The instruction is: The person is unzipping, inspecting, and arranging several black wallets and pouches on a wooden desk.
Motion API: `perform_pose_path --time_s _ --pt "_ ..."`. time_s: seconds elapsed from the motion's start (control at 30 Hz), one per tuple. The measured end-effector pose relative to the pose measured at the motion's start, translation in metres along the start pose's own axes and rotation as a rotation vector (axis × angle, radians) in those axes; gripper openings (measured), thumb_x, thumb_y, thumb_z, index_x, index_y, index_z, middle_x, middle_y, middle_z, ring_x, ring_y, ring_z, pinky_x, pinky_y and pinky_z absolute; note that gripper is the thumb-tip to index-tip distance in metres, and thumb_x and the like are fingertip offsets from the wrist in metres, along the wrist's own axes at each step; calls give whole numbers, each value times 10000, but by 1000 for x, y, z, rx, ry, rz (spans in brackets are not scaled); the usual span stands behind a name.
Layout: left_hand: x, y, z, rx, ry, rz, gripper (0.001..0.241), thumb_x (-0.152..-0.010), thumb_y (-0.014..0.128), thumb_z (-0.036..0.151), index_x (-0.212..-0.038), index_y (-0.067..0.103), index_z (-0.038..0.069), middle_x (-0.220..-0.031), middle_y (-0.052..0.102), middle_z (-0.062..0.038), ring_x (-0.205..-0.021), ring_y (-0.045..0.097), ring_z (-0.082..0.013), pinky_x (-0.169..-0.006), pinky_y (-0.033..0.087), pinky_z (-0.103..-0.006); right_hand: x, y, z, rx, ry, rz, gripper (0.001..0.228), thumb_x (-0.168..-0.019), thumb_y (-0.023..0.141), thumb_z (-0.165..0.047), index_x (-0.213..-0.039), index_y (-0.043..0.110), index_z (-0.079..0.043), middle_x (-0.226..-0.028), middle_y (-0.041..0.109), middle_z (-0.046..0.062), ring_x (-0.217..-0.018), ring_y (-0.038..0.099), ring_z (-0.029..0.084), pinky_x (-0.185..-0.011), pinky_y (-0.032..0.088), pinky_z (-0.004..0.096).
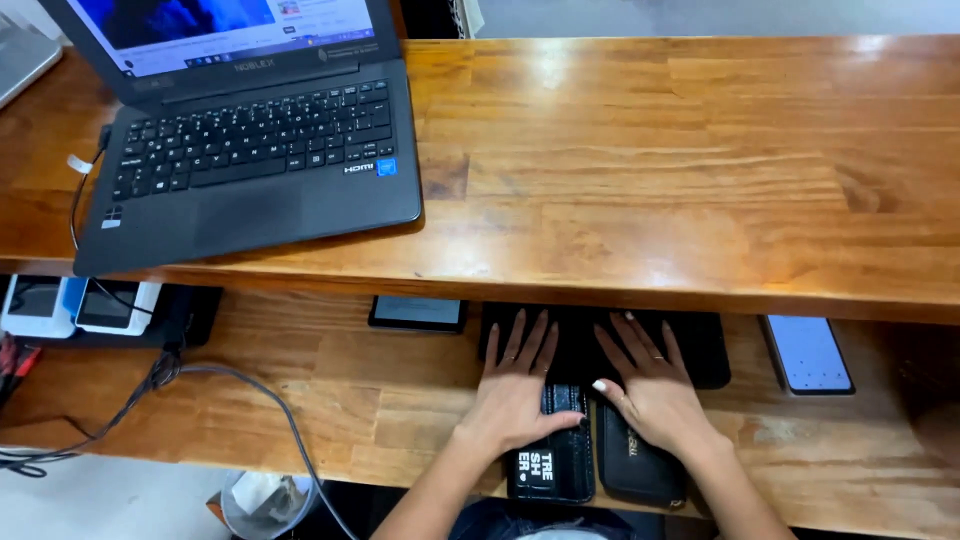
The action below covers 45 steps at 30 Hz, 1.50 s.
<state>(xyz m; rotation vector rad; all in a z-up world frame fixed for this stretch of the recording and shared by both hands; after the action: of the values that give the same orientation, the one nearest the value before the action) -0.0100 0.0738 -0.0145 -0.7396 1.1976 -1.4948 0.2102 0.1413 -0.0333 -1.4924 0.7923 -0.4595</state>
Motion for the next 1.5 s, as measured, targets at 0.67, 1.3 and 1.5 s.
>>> perform_pose_path --time_s 0.67,1.3,1.5 --pt "73 -3 61 271 81 -193 1165 -838 772 560 -1604 129 -37 -1677 43 -316 -1545 9 -508 -1189 60 -675 157 40 -27 -123 98 -159 886 -877 630 -634 -1615 287 -282 -1724 154 120 -1570 149 363 -1217 178 529" --pt "79 -14 66 214 107 -139 932 -931 670 554 -1622 254 88 -1673 130 -292 -1519 73 -536 -1167 74 -681 152 18 -44 -55 598 -79 1087 -573 860 -578 -1542 405 -387 -1714 310 -35 -1482 415 262 -1075 482 489" --pt "78 -3 68 637 -438 -109 1107 -783 937 427 -1616 226 267 -1707 -115 -152 -1581 10 -391 -1215 157 -605 152 8 -41 -215 402 115 1003 -667 754 -623 -1550 429 -274 -1721 284 118 -1607 220 419 -1192 306 580"
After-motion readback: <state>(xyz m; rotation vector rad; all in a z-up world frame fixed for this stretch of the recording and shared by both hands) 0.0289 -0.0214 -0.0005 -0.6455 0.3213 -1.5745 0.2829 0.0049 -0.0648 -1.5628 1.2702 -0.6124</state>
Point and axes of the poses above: each hand's wrist, its own x-axis away from the middle knuckle, its own y-axis out of the palm, z = x × y, the point moved 2 cm from there along -x, towards the middle knuckle
